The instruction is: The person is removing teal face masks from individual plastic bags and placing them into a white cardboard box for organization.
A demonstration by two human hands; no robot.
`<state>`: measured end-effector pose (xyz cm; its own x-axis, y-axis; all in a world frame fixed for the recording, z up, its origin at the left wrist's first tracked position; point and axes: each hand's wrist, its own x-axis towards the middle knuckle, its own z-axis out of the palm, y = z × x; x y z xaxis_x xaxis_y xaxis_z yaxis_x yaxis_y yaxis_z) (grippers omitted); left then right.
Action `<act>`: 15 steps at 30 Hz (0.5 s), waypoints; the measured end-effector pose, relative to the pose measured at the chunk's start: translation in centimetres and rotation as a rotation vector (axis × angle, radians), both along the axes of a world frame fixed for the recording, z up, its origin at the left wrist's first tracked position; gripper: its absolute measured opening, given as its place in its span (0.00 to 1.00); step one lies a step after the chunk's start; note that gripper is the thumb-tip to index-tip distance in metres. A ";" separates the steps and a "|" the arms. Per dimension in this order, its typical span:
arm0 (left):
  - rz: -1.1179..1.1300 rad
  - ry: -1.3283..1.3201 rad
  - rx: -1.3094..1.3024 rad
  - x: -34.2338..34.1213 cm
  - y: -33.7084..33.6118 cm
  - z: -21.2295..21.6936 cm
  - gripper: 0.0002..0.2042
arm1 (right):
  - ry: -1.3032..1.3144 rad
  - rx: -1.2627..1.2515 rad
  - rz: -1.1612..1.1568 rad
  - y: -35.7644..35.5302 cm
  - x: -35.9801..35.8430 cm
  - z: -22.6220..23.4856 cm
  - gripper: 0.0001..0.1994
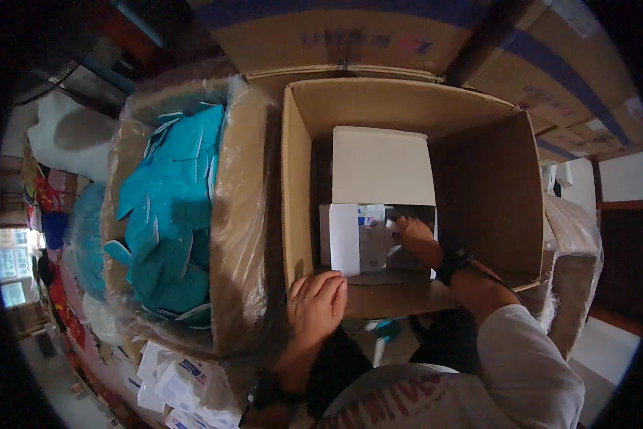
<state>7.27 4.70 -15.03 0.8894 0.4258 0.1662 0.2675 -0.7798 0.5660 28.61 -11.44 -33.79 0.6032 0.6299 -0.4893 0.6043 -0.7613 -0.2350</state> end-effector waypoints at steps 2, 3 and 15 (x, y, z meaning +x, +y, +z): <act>0.002 -0.011 0.001 -0.2 -0.2 -0.1 0.06 | 0.038 -0.018 0.127 -0.4 0.1 1.4 0.16; 0.003 -0.017 0.001 -0.3 -0.3 -0.1 0.06 | 0.056 -0.029 0.190 -0.8 0.1 2.1 0.16; -0.112 -0.209 -0.195 2.7 -4.4 5.3 0.20 | 0.158 0.664 0.309 -4.5 -3.0 26.7 0.12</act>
